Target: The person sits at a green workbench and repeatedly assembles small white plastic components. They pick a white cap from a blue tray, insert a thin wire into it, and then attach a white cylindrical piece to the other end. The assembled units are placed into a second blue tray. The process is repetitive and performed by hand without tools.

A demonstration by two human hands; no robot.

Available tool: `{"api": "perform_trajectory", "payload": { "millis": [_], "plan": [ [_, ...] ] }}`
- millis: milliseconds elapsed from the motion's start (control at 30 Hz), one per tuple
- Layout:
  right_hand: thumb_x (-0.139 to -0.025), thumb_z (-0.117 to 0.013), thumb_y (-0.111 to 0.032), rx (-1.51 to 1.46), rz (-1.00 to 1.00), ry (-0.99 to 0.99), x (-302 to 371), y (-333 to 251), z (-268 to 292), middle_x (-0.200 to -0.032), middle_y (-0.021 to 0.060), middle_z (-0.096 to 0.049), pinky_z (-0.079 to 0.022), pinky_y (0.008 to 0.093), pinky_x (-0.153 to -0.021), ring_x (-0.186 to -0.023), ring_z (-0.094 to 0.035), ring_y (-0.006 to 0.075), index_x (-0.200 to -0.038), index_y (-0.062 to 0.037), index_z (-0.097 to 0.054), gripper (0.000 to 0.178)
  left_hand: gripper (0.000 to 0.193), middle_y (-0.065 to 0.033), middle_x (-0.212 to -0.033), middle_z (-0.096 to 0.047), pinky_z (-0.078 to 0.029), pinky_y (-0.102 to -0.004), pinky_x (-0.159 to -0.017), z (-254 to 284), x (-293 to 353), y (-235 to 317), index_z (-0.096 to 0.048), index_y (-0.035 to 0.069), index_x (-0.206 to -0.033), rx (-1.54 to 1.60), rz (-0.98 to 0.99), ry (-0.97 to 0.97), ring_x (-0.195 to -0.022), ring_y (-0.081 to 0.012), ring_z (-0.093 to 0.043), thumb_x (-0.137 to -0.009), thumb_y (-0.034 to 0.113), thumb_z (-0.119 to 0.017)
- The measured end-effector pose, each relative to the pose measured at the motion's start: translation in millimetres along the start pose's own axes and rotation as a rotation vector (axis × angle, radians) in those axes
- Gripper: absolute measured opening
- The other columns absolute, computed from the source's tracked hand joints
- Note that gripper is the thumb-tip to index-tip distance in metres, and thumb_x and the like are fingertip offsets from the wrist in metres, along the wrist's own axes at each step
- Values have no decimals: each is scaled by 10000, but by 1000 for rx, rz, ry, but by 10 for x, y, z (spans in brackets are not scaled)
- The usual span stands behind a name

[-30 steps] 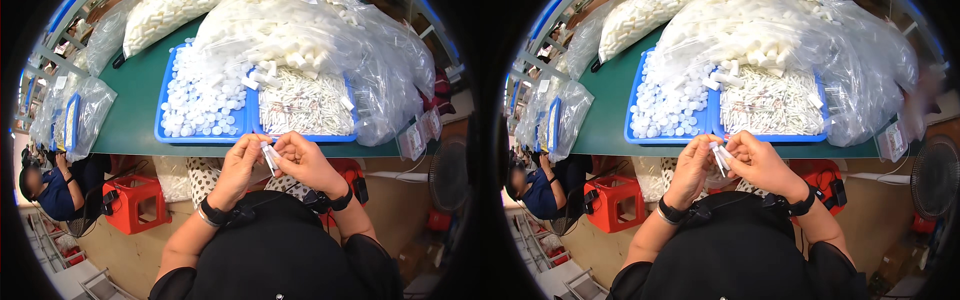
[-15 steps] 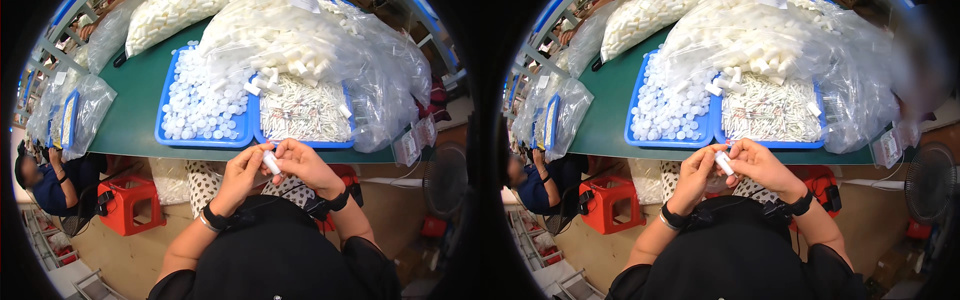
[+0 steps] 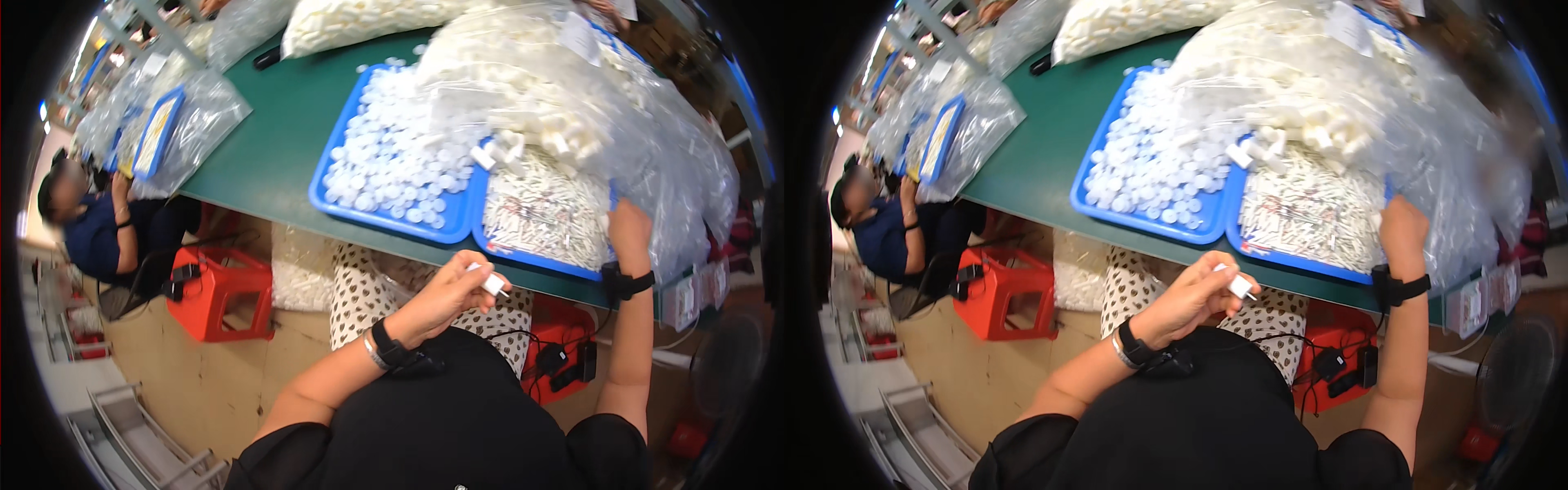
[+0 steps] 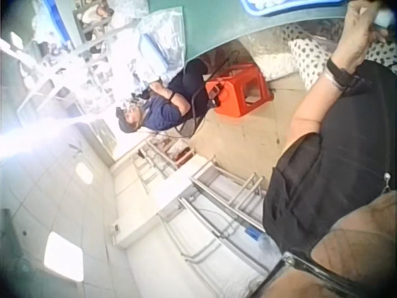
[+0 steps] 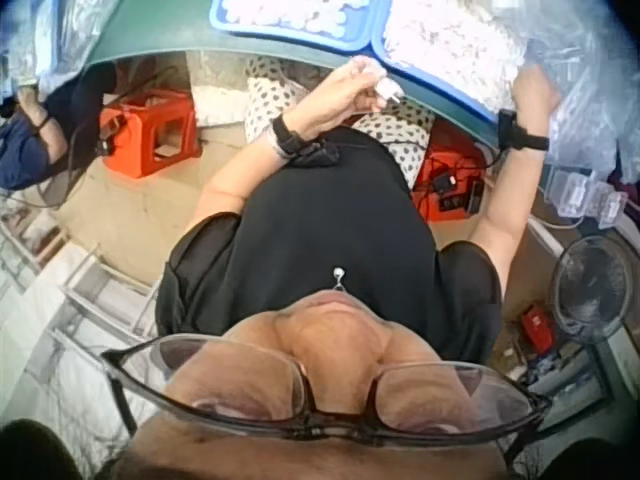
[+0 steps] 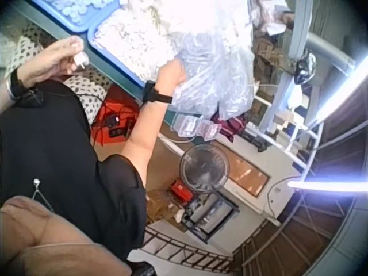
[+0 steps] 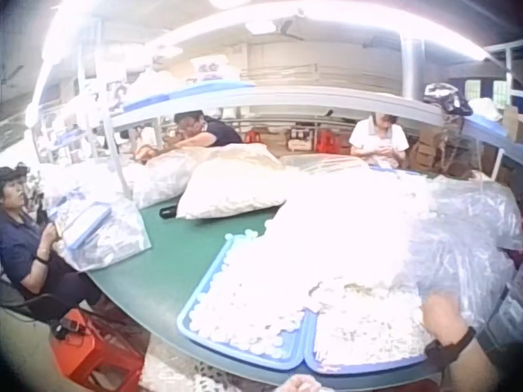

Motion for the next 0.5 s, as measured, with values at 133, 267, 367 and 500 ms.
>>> {"api": "perform_trajectory", "payload": {
  "millis": [133, 267, 367, 500],
  "plan": [
    [-833, -667, -225, 11, -54, -1, -78, 20, -7, -899, 227, -668, -494, 508, -734, -872, -636, 432, -955, -17, -630, 244, 158, -112, -1048, -646, -524, -230, -676, 38, 37, -12, -488, 82, -1119, 44, -18, -42, -741, -81, -599, -1032, 212, -502],
    [-855, -660, -158, -301, -7, 210, 108, -280, 628, -922, 185, -658, -495, 455, -728, -841, -636, 371, -1003, -8, -622, 214, 200, -90, -1068, -650, -521, -220, -707, 146, 33, 109, -556, 50, -1072, 62, -74, -10, -766, -71, -592, -1025, 243, -531],
    [-888, -641, -102, -805, 246, 181, 490, -1056, 1085, -853, 136, -631, -490, 371, -682, -747, -612, 287, -1051, 6, -615, 197, 191, -66, -1033, -637, -511, -221, -715, 214, 7, 208, -563, 41, -1070, 68, -170, 62, -770, -68, -578, -1024, 223, -531],
    [-857, -667, -35, -1028, 469, -91, 1051, -1865, 1195, -805, 134, -612, -484, 361, -648, -691, -603, 270, -1048, 9, -616, 203, 152, -17, -933, -601, -490, -205, -695, 133, -36, 234, -569, 45, -1063, 15, -233, 103, -753, -55, -551, -1011, 188, -550]
  ]
}}
Point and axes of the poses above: each hand's wrist, its own x-axis away from the middle knuckle, its own z-axis out of the back of the hand, y = z × x, the point moved 9 cm from there along -x, towards the middle knuckle
